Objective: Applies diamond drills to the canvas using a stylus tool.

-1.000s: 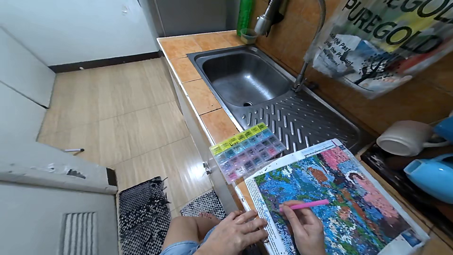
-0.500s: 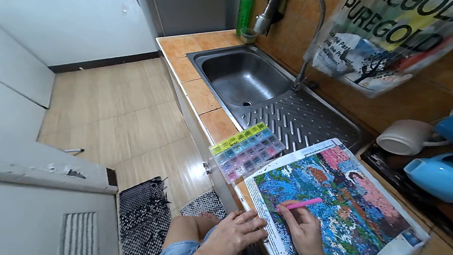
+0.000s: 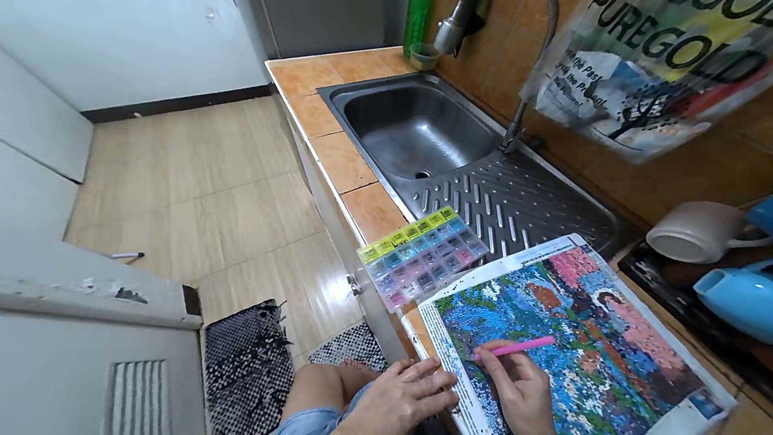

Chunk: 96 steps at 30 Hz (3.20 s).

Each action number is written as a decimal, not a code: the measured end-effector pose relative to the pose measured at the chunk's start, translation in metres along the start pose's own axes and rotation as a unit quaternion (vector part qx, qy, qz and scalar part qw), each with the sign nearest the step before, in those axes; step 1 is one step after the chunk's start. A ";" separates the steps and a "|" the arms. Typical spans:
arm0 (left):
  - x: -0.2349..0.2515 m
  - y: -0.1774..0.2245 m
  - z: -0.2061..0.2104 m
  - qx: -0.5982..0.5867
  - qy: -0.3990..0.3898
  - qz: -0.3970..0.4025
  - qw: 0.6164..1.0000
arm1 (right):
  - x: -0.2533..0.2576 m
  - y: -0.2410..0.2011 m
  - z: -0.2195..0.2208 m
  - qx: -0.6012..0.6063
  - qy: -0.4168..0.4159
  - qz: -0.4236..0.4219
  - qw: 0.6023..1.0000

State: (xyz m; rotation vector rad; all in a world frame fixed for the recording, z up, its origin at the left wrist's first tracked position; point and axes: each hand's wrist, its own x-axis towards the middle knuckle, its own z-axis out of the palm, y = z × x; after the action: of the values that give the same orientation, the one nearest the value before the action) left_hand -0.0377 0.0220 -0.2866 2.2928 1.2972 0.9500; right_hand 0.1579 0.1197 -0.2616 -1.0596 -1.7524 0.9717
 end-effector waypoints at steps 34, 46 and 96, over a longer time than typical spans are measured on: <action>0.001 -0.004 0.000 0.014 0.001 0.015 1.000 | 0.005 -0.002 -0.003 -0.028 -0.039 0.003 0.999; 0.001 -0.004 0.000 0.004 0.002 0.014 1.000 | 0.004 -0.009 -0.003 0.066 0.006 0.050 0.997; 0.001 -0.002 -0.001 -0.002 0.000 0.006 1.000 | -0.005 0.007 0.000 -0.004 0.005 -0.040 0.999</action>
State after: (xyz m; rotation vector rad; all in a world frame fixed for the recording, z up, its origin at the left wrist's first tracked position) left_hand -0.0398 0.0239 -0.2867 2.3001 1.2816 0.9549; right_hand 0.1606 0.1175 -0.2688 -0.9899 -1.7786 0.9081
